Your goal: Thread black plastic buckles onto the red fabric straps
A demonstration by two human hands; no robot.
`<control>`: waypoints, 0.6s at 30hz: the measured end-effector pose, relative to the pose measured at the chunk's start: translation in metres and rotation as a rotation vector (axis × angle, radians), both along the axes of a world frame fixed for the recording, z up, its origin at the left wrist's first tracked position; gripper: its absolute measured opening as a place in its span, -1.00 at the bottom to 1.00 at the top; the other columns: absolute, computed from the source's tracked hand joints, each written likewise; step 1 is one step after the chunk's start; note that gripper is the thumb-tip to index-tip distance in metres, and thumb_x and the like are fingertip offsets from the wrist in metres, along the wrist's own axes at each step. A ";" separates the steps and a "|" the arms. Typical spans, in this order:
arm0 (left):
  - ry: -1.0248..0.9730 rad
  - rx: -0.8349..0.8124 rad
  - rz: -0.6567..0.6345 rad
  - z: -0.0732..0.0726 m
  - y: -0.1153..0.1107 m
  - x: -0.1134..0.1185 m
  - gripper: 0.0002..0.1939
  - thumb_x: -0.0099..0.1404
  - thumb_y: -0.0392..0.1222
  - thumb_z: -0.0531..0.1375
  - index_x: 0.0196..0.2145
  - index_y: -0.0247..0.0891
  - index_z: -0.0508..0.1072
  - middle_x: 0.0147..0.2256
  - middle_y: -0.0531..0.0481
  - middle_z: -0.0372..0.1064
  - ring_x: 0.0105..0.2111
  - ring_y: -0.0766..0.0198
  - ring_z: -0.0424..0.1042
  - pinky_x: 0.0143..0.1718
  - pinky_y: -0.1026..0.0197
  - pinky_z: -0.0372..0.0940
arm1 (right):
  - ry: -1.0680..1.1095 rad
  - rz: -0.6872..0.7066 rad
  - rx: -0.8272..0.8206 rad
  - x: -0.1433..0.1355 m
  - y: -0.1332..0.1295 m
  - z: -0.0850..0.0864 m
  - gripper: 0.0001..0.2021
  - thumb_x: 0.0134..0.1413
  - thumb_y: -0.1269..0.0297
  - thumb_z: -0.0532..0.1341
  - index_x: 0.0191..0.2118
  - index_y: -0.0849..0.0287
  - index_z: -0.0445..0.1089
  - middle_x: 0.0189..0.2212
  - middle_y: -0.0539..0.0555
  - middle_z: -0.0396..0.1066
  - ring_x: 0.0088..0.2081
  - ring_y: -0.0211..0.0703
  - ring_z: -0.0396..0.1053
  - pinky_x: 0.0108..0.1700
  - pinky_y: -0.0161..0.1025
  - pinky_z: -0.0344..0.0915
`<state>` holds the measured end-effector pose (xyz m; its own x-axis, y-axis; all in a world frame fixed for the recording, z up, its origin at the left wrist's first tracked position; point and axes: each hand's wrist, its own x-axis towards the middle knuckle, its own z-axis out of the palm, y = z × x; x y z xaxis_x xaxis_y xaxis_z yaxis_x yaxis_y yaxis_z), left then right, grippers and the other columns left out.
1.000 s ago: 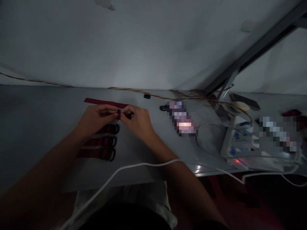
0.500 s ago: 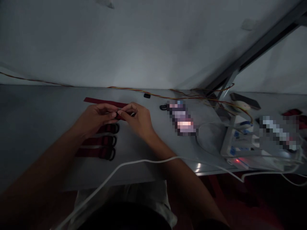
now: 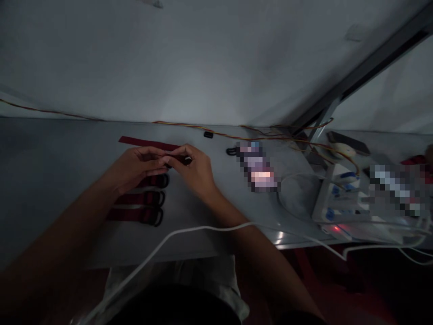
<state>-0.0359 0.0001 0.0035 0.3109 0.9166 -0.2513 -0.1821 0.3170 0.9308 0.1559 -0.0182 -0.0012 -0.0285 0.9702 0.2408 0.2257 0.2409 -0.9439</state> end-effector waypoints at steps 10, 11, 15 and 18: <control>0.087 0.091 0.018 0.006 0.009 -0.020 -0.55 -0.04 -0.05 0.61 -0.25 -0.26 0.61 -0.32 -0.02 0.54 -0.34 0.24 0.60 -0.12 0.10 0.59 | -0.299 0.102 0.242 0.015 0.005 0.001 -0.64 0.03 0.12 0.53 -0.04 0.02 0.60 -0.03 0.08 0.63 0.00 -0.01 0.56 0.14 -0.06 0.41; 0.150 0.129 0.062 0.007 0.012 -0.025 -0.54 -0.06 -0.04 0.61 -0.26 -0.27 0.60 -0.31 -0.04 0.55 -0.36 0.25 0.59 -0.16 0.14 0.58 | -0.312 0.096 0.257 0.017 0.006 0.001 -0.63 0.02 0.12 0.54 -0.05 0.03 0.60 -0.04 0.09 0.63 -0.02 -0.01 0.56 0.12 -0.07 0.42; 0.442 0.240 0.094 0.009 0.019 -0.048 -0.60 -0.05 -0.04 0.55 -0.29 -0.25 0.60 -0.33 -0.06 0.56 -0.42 0.23 0.58 -0.34 0.21 0.52 | -0.426 0.127 0.236 0.024 0.010 0.000 -0.64 -0.03 0.22 0.56 -0.07 0.09 0.63 -0.10 0.13 0.63 -0.09 -0.03 0.56 0.02 -0.10 0.45; 0.672 0.314 -0.005 0.007 0.023 -0.058 -0.71 0.02 -0.04 0.46 -0.33 -0.21 0.60 -0.39 -0.07 0.56 -0.48 0.22 0.53 -0.48 0.26 0.40 | -0.517 0.156 0.173 0.024 0.014 -0.006 -0.65 -0.06 0.26 0.57 -0.09 0.10 0.65 -0.15 0.13 0.64 -0.13 -0.03 0.55 0.01 -0.10 0.44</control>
<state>-0.0939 0.0231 0.0109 0.1870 0.9756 -0.1152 0.4592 0.0168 0.8882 0.1799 -0.0040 -0.0073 -0.3246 0.8927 0.3125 0.5976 0.4497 -0.6638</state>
